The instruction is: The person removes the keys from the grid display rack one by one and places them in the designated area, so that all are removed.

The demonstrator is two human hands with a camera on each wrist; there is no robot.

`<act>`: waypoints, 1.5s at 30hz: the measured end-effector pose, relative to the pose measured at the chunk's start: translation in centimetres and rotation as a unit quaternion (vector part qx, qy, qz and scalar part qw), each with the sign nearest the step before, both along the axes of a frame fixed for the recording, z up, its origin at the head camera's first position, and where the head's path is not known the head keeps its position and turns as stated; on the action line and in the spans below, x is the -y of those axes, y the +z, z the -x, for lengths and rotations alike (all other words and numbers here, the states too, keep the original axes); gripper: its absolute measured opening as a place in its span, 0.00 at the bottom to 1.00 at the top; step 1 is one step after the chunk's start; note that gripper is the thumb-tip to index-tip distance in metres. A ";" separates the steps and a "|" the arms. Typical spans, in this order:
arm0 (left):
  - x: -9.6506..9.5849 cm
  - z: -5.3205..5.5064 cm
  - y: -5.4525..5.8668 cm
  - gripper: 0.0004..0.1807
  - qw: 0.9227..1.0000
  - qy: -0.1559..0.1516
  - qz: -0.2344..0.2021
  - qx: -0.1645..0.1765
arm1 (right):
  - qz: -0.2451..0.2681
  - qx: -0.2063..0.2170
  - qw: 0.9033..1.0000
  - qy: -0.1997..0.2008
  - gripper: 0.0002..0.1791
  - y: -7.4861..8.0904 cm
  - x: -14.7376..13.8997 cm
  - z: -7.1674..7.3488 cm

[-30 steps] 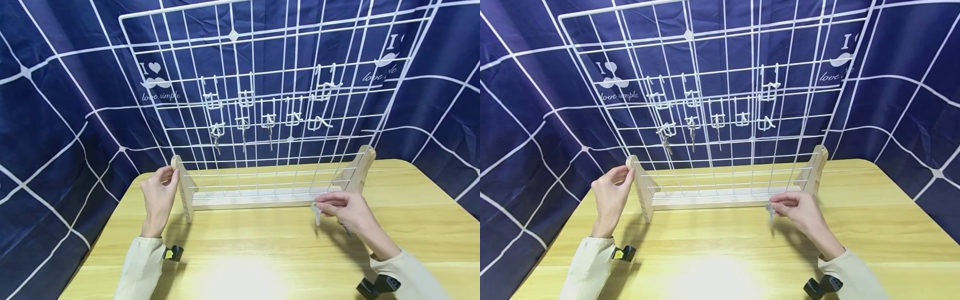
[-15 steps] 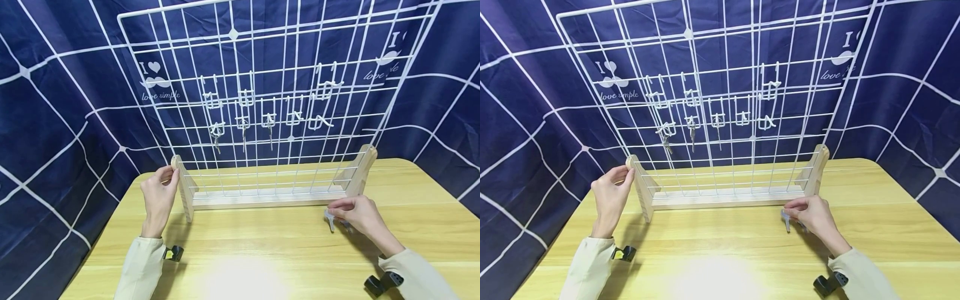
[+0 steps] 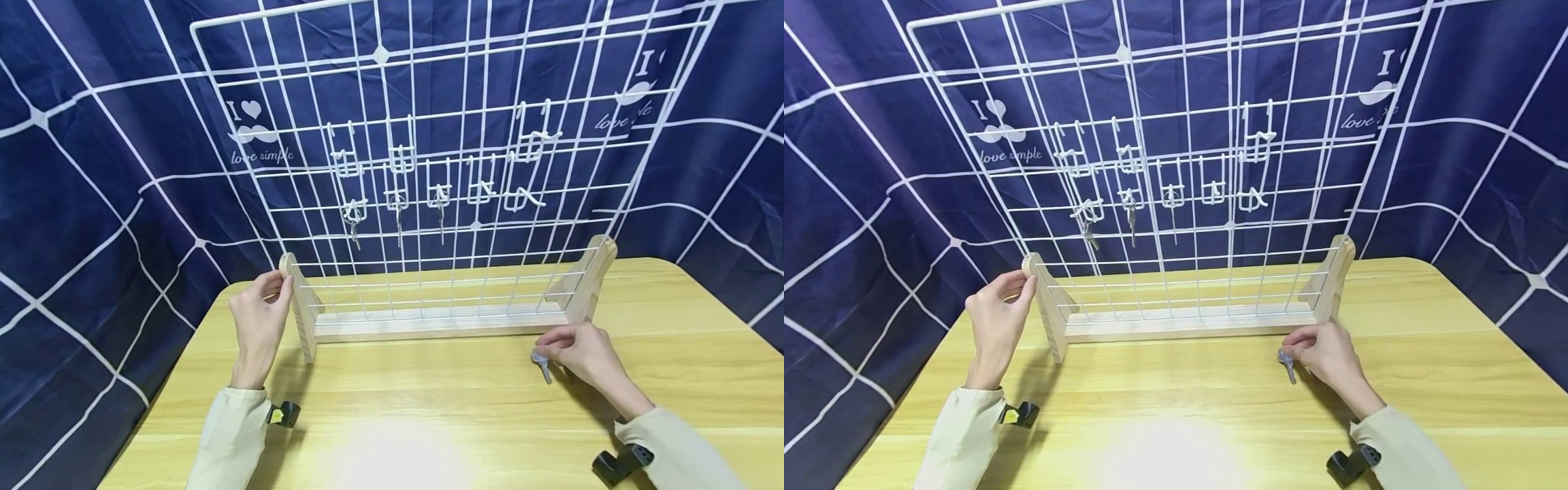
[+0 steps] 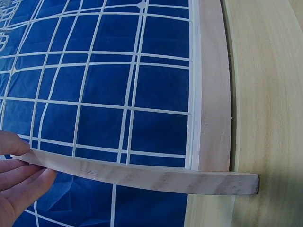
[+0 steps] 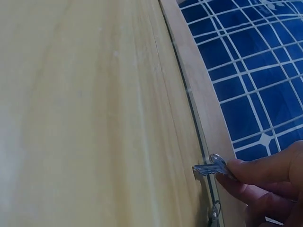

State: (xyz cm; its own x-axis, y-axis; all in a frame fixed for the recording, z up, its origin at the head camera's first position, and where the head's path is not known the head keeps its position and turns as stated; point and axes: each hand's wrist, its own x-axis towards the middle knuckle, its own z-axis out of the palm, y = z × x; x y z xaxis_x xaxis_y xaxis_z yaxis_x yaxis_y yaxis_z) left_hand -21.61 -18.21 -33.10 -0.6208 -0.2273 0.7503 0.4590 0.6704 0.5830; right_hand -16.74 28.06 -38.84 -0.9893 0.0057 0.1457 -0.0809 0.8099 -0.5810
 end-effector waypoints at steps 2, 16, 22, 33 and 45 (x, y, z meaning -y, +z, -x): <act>0.0 0.0 0.0 0.09 1.000 -0.001 0.000 -0.001 | 0.002 0.003 1.000 -0.001 0.07 -0.1 -0.2 0.1; 0.1 -0.1 -0.1 0.09 1.000 0.001 -0.006 0.009 | 0.019 0.028 0.999 -0.013 0.11 -0.8 -0.7 0.3; 0.1 -0.1 0.1 0.09 1.000 0.002 -0.004 0.009 | 0.025 0.013 1.000 -0.009 0.10 -1.2 -0.5 0.1; 0.1 -0.1 0.0 0.10 1.000 0.005 -0.005 0.013 | 0.017 0.002 1.000 -0.013 0.08 -1.6 -0.5 0.0; 0.0 0.0 0.1 0.09 1.000 -0.002 -0.003 0.011 | -0.073 -0.067 0.991 0.088 0.10 -0.3 -0.3 -0.5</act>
State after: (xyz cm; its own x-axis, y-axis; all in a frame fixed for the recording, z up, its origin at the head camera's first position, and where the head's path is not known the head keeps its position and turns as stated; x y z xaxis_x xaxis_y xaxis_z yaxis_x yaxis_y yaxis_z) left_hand -21.64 -18.19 -33.04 -0.6375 -0.2297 0.7354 0.4493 0.6645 0.5971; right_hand -16.23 28.31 -39.18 -0.9450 -0.1959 0.2619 -0.2965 0.8512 -0.4330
